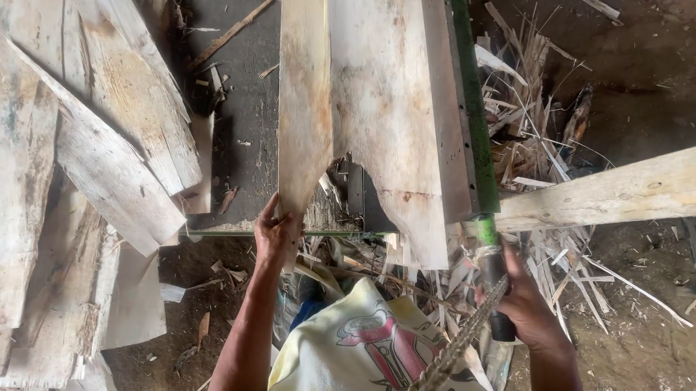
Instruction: Using a manual guillotine-style cutter to trim and sort pieces of tree bark or thin wood sheets.
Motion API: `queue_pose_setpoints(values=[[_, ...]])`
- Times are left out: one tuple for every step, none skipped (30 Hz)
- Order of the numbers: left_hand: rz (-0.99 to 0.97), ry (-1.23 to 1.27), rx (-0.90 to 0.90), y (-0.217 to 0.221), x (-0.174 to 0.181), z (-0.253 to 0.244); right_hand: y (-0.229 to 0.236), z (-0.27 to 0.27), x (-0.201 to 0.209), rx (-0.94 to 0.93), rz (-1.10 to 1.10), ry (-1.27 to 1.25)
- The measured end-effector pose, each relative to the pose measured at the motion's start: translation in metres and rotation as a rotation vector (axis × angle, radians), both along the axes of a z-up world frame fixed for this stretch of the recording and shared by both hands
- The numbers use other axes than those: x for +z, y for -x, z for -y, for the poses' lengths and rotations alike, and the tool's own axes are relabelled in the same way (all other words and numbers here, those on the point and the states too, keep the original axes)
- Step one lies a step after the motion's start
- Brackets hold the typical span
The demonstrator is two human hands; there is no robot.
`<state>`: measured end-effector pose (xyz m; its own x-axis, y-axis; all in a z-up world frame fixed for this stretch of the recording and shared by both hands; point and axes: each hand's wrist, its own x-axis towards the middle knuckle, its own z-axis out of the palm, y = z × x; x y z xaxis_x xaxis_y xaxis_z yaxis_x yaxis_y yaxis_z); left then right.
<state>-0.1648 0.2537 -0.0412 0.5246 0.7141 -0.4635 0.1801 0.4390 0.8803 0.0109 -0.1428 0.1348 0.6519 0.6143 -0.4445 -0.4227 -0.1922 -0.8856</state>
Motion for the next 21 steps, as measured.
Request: queue_pose_setpoints(values=[[-0.004, 0.001, 0.001, -0.005, -0.003, -0.003, 0.0, -0.001, -0.003, 0.001, -0.004, 0.001], [-0.008, -0.035, -0.008, -0.011, -0.007, -0.006, -0.001, -0.001, -0.006, 0.015, 0.112, 0.17], [-0.013, -0.071, -0.022, -0.016, -0.011, -0.009, 0.0, -0.001, -0.01, 0.024, 0.226, 0.338], [-0.018, -0.07, -0.025, -0.021, -0.001, -0.01, 0.001, 0.006, -0.024, 0.021, 0.221, 0.34], [-0.008, -0.038, -0.01, -0.029, 0.009, -0.013, 0.0, 0.013, -0.038, 0.013, 0.264, 0.336], [0.002, -0.006, 0.006, -0.037, 0.018, -0.015, -0.002, 0.019, -0.052, 0.004, 0.308, 0.334], [0.005, -0.006, 0.009, -0.038, 0.015, -0.017, -0.002, 0.019, -0.052, 0.007, 0.312, 0.333], [0.045, 0.019, 0.023, -0.039, 0.01, -0.018, -0.003, 0.019, -0.053, 0.035, 0.348, 0.435], [0.079, 0.047, 0.035, -0.037, 0.005, -0.018, 0.0, 0.02, -0.055, 0.063, 0.379, 0.54], [0.078, 0.049, 0.036, -0.038, 0.009, -0.022, 0.0, 0.012, -0.046, 0.065, 0.378, 0.542], [0.049, 0.005, 0.004, -0.037, 0.012, -0.024, 0.004, 0.006, -0.036, 0.048, 0.384, 0.518], [0.021, -0.04, -0.029, -0.036, 0.016, -0.026, 0.007, 0.0, -0.027, 0.032, 0.391, 0.494], [0.02, -0.035, -0.037, -0.039, 0.006, -0.032, 0.008, 0.001, -0.029, 0.026, 0.388, 0.5], [0.025, -0.041, -0.027, -0.042, -0.002, -0.038, 0.01, 0.002, -0.032, 0.037, 0.401, 0.584], [0.034, -0.05, -0.013, -0.046, -0.01, -0.046, 0.009, 0.001, -0.034, 0.051, 0.42, 0.665], [0.038, -0.047, -0.016, -0.05, -0.016, -0.046, 0.008, 0.008, -0.051, 0.047, 0.423, 0.668], [0.09, -0.014, 0.0, -0.054, -0.021, -0.048, 0.006, 0.015, -0.068, 0.079, 0.537, 0.613], [0.142, 0.019, 0.015, -0.057, -0.026, -0.049, 0.003, 0.021, -0.085, 0.112, 0.65, 0.556], [0.14, 0.021, 0.018, -0.056, -0.028, -0.048, 0.005, 0.014, -0.077, 0.116, 0.65, 0.556], [0.098, 0.019, 0.016, -0.055, -0.03, -0.047, 0.007, 0.008, -0.07, 0.106, 0.593, 0.618], [0.053, 0.017, 0.013, -0.054, -0.032, -0.045, 0.009, 0.001, -0.063, 0.095, 0.534, 0.68]])
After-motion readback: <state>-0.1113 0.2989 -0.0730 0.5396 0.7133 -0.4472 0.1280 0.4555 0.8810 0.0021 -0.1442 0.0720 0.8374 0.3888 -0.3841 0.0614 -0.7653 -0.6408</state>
